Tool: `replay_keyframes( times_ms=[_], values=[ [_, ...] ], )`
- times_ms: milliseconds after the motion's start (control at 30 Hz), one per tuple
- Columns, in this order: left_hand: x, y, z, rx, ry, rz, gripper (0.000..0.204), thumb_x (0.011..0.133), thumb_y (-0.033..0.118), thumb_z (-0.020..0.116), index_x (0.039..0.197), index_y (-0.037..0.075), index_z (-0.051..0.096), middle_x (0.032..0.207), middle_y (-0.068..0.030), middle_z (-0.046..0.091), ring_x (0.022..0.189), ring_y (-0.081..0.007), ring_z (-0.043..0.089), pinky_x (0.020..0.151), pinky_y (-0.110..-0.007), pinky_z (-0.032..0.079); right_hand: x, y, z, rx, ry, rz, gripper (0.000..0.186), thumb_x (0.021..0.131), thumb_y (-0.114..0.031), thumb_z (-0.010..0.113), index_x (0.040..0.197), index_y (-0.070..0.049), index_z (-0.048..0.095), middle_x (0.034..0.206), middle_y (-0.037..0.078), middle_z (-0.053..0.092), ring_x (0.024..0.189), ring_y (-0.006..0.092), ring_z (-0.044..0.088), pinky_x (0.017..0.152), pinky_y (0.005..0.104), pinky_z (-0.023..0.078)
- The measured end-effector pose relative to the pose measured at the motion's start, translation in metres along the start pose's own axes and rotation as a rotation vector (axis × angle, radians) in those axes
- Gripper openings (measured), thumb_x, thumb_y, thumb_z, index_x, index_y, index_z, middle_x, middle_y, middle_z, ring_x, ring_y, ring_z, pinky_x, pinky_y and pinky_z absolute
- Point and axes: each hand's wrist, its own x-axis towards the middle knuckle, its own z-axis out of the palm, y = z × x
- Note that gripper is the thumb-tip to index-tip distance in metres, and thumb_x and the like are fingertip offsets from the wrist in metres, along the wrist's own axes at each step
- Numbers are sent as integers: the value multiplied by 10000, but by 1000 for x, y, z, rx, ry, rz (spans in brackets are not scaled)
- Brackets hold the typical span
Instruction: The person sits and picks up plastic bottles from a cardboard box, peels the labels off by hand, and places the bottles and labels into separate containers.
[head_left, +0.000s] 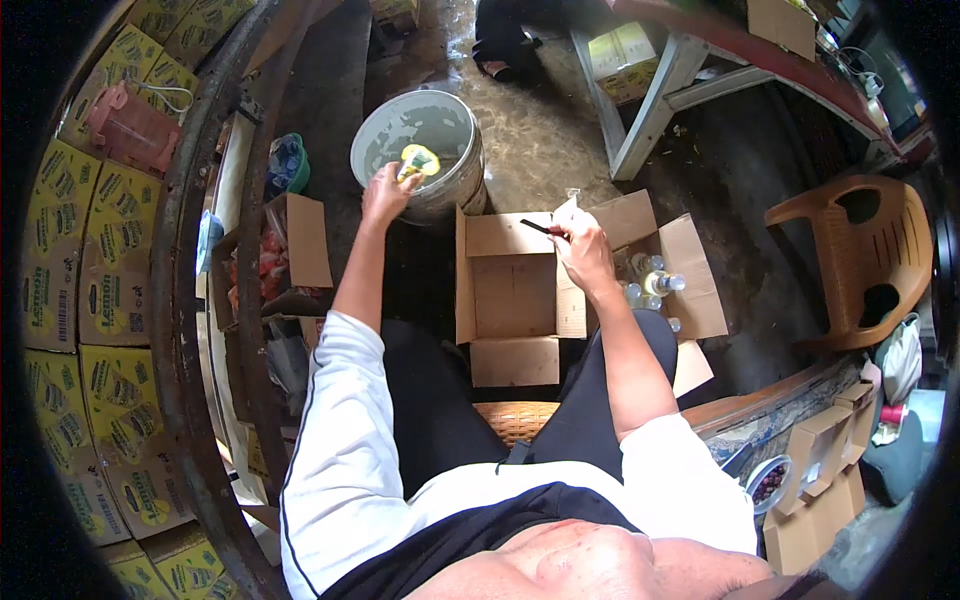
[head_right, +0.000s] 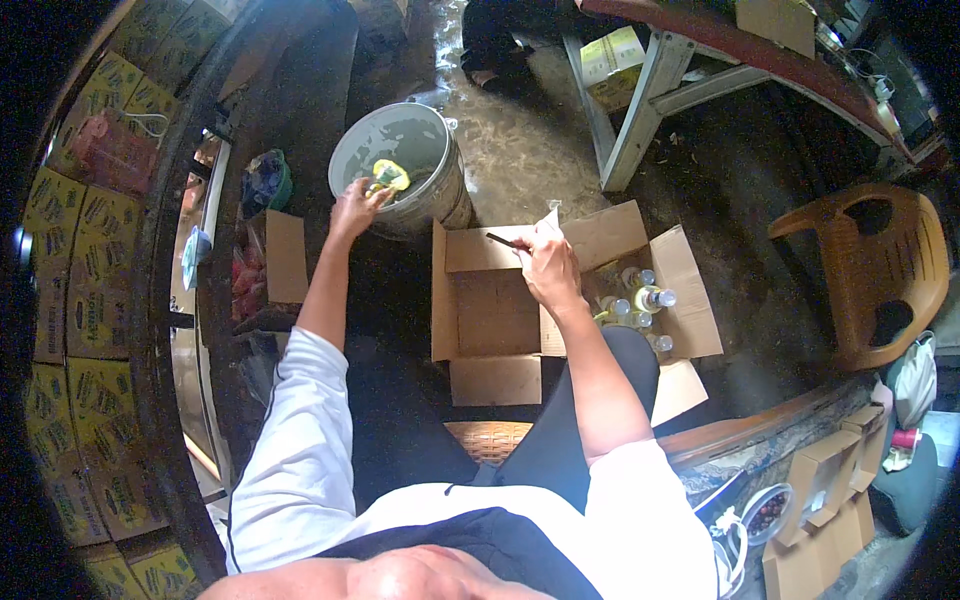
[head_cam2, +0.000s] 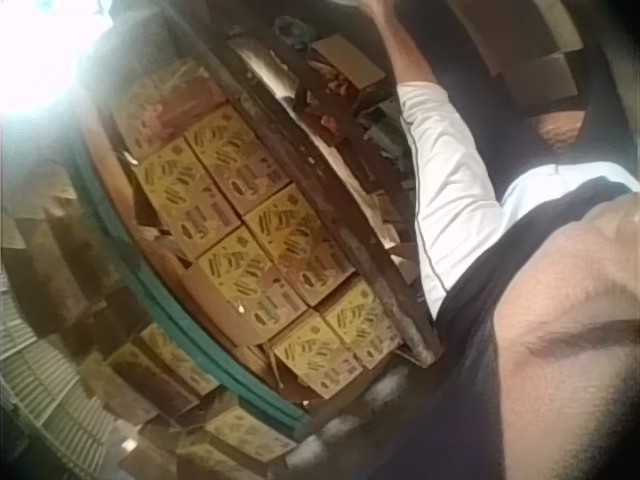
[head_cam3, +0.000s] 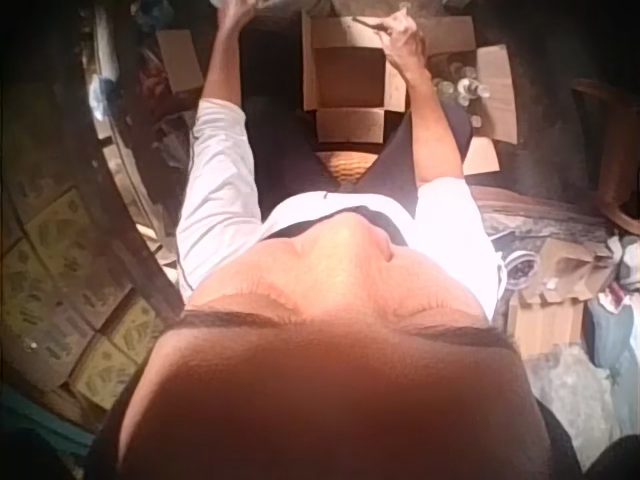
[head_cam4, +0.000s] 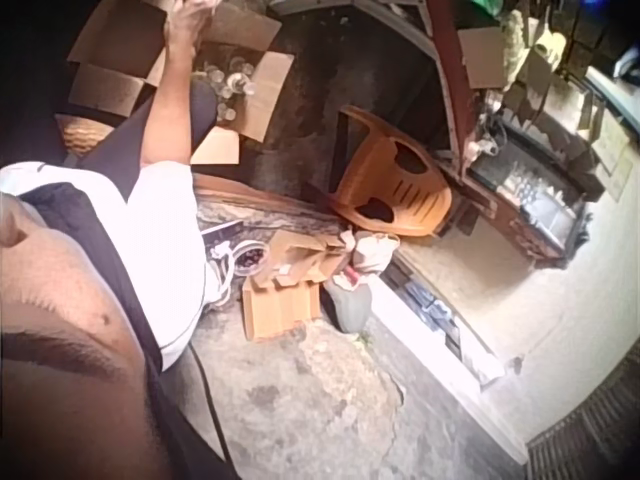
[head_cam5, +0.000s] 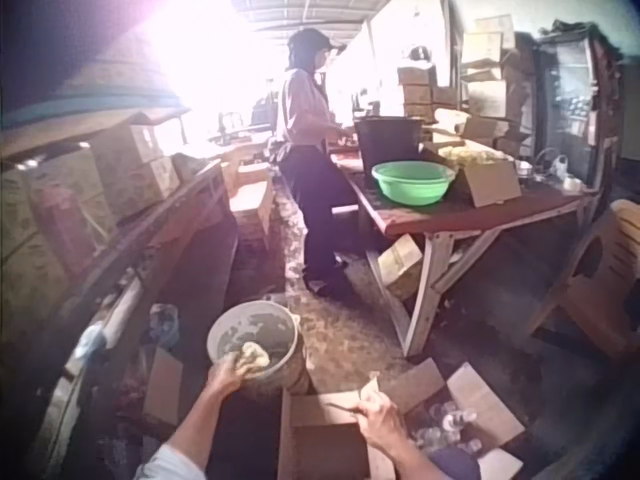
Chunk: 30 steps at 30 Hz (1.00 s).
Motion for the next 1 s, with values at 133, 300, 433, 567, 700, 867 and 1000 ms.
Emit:
replay_keyframes(
  times_ms=[133,300,433,567,700,867,1000],
  values=[
    [-66,50,18,-1014,-199,47,475,829,134,723,1233,4,508,1010,-109,624,784,-121,612,659,-294,512,-3,9,0,28,51,7,106,791,-76,669,882,-23,680,866,144,644,829,309,629,745,395,495],
    [-129,79,37,-1136,-287,161,431,758,68,728,1101,13,474,978,-42,585,862,-111,584,756,-263,494,-2,5,-1,267,114,75,90,807,-57,642,875,-10,677,849,145,635,840,312,613,745,386,484],
    [-147,86,44,-1140,-147,142,473,690,36,676,1101,27,442,1029,-103,625,947,-166,607,861,-324,480,-10,-10,2,238,104,-19,81,814,-41,633,882,-6,661,864,130,594,840,300,594,748,388,479],
    [-152,88,46,-1032,-82,258,480,677,45,671,1100,25,443,1013,-154,623,962,-263,628,841,-339,482,-22,-18,11,127,108,-145,93,799,-37,637,889,-18,652,862,133,585,858,304,586,754,407,477],
    [-154,89,52,-968,-85,311,499,674,87,698,1104,15,455,977,-179,645,939,-335,640,801,-374,498,-35,-25,18,-224,102,-340,127,762,-43,654,888,-56,662,861,111,594,864,288,584,761,401,489],
    [-155,85,53,-946,-207,258,485,677,117,712,1104,40,496,943,-185,661,899,-348,654,781,-384,508,-44,-17,20,-442,25,-482,162,790,-83,605,939,-49,658,929,95,603,897,262,577,784,386,486],
    [-152,80,53,-955,-241,303,482,676,98,699,1117,35,514,944,-138,661,865,-275,665,773,-352,513,-49,-10,28,-480,12,-530,187,795,-106,594,962,-48,656,952,93,600,917,254,565,781,387,479]
  ],
)
